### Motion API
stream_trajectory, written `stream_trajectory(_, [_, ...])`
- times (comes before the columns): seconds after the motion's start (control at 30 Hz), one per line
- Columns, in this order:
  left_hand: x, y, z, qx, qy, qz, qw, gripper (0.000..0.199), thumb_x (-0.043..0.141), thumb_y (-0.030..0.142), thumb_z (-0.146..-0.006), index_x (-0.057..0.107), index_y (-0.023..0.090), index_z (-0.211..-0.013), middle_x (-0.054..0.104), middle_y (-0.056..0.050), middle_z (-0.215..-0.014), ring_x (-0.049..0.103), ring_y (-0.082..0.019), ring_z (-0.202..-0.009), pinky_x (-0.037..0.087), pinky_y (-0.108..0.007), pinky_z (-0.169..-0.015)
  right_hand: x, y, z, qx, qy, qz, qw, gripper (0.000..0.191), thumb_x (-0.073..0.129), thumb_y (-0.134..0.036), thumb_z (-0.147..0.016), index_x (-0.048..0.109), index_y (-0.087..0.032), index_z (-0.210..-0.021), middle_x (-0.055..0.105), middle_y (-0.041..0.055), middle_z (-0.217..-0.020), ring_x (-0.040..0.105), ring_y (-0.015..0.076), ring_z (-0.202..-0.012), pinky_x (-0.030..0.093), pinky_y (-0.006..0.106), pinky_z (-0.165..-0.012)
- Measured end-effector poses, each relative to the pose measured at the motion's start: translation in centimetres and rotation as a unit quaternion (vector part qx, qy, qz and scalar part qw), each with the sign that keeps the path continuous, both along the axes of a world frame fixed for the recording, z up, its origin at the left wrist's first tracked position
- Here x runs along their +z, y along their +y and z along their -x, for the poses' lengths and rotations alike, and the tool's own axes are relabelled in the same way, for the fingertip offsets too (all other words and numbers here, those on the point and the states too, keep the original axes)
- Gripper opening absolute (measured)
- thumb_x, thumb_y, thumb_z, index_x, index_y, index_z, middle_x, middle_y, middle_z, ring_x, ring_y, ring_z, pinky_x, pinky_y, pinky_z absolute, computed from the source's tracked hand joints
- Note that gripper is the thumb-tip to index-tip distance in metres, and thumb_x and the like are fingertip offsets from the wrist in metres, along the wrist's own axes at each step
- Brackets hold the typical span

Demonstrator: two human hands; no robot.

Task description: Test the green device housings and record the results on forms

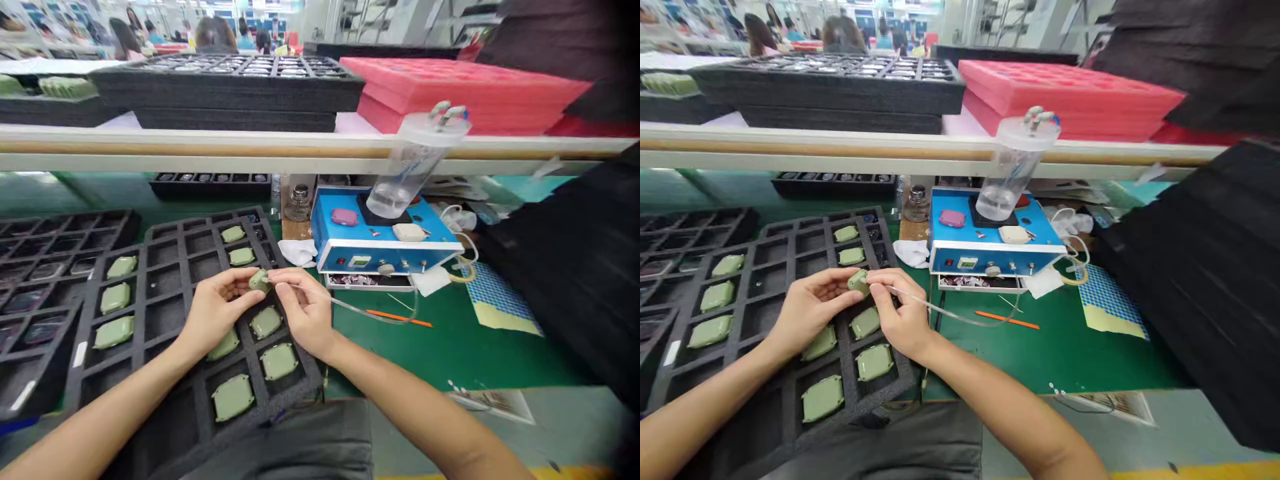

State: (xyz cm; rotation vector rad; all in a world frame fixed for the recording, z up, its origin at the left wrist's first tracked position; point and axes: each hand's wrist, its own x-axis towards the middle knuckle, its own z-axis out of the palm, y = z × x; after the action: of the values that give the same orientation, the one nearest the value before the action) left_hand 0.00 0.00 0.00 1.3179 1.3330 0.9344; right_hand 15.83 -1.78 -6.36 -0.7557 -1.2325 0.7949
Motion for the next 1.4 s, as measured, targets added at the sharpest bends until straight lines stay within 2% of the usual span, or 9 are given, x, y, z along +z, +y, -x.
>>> stream_trajectory(0.27, [-0.05, -0.12, -0.05, -0.002, -0.004, -0.008, 1.0, 0.052, 0.091, 0.033, -0.062, 0.077, 0.013, -0.107, 0.079, -0.008, -0.098, 0.073, -0.019, -0.085, 0.06, -0.033, -0.086, 0.12, -0.2, -0.28, -0.006, 0.001, -0.007, 1.0, 0.017, 0.059, -0.016, -0.096, 0.072, -0.023, -0.104, 0.072, 0.0056, -0.106, 0.069, 0.0164, -0.103, 0.057, 0.034, -0.092])
stream_trajectory(0.67, [-0.16, -0.09, -0.04, -0.004, -0.01, -0.015, 1.0, 0.05, 0.092, 0.032, -0.062, 0.078, 0.014, -0.106, 0.08, -0.007, -0.097, 0.072, -0.016, -0.082, 0.06, -0.028, -0.081, 0.17, -0.17, -0.25, -0.012, -0.003, -0.016, 1.0, 0.019, 0.059, -0.014, -0.095, 0.072, -0.024, -0.105, 0.072, 0.005, -0.106, 0.069, 0.0159, -0.102, 0.057, 0.034, -0.091])
stream_trajectory(1.4, [-0.07, -0.15, -0.01, -0.006, -0.006, -0.009, 1.0, 0.05, 0.091, 0.033, -0.062, 0.077, 0.014, -0.107, 0.079, -0.007, -0.097, 0.072, -0.016, -0.082, 0.06, -0.028, -0.082, 0.26, -0.16, -0.33, -0.015, -0.005, -0.017, 1.0, 0.019, 0.06, -0.013, -0.095, 0.073, -0.024, -0.103, 0.072, 0.0049, -0.105, 0.069, 0.016, -0.101, 0.057, 0.034, -0.091])
